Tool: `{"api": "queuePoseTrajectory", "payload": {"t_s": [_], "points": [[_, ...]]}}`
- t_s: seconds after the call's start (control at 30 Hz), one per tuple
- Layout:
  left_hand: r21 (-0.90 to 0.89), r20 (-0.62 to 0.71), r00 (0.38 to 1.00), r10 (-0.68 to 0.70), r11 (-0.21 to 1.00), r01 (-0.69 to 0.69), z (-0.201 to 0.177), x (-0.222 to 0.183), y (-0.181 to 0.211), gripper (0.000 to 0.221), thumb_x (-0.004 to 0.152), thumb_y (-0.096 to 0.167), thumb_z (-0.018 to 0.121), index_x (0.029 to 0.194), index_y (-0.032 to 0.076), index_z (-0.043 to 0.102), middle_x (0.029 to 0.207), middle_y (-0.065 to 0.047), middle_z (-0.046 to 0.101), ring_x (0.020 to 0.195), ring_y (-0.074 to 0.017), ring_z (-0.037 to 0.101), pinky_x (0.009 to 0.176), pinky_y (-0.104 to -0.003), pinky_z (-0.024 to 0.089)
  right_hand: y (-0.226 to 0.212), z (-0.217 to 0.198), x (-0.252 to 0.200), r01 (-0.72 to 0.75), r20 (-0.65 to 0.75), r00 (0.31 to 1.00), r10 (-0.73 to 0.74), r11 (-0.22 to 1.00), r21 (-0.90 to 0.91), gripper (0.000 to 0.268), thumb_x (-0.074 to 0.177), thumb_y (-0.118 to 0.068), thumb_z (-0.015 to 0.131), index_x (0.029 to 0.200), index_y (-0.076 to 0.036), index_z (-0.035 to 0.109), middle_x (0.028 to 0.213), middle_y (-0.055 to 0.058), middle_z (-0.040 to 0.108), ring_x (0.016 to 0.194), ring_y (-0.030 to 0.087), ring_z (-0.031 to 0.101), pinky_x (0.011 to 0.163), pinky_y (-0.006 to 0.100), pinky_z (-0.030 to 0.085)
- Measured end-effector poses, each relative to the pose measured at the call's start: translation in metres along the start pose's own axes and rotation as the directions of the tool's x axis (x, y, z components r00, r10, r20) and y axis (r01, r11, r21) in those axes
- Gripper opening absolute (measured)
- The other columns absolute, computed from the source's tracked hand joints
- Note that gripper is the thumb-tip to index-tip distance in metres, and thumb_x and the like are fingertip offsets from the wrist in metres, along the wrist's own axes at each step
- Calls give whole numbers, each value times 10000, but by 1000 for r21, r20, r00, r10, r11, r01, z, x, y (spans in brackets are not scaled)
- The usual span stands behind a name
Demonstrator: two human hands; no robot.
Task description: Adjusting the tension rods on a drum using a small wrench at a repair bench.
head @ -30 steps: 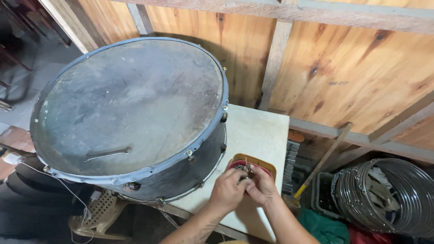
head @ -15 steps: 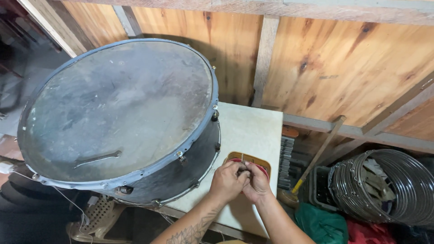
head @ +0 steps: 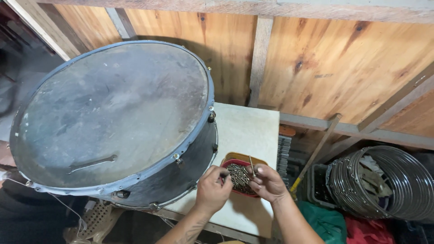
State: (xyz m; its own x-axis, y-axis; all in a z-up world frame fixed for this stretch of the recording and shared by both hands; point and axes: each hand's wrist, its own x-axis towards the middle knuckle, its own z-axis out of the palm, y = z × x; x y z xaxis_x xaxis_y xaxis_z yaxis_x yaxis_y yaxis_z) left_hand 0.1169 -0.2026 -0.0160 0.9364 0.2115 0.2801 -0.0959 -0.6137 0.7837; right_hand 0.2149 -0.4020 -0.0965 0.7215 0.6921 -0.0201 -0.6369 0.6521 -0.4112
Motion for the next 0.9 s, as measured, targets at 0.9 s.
{"api": "queuePoseTrajectory", "payload": {"t_s": [0.9], "points": [[289, 11, 910, 415, 870, -400, -88, -83, -28, 86, 953, 119, 659, 1001, 55, 689, 928, -100, 615, 809, -291, 634, 725, -399, 527, 123, 43, 8, -328, -97, 945, 313, 896, -301, 196, 921, -62, 713, 793, -21, 570, 578, -5, 323, 496, 86, 279, 444, 241, 199]]}}
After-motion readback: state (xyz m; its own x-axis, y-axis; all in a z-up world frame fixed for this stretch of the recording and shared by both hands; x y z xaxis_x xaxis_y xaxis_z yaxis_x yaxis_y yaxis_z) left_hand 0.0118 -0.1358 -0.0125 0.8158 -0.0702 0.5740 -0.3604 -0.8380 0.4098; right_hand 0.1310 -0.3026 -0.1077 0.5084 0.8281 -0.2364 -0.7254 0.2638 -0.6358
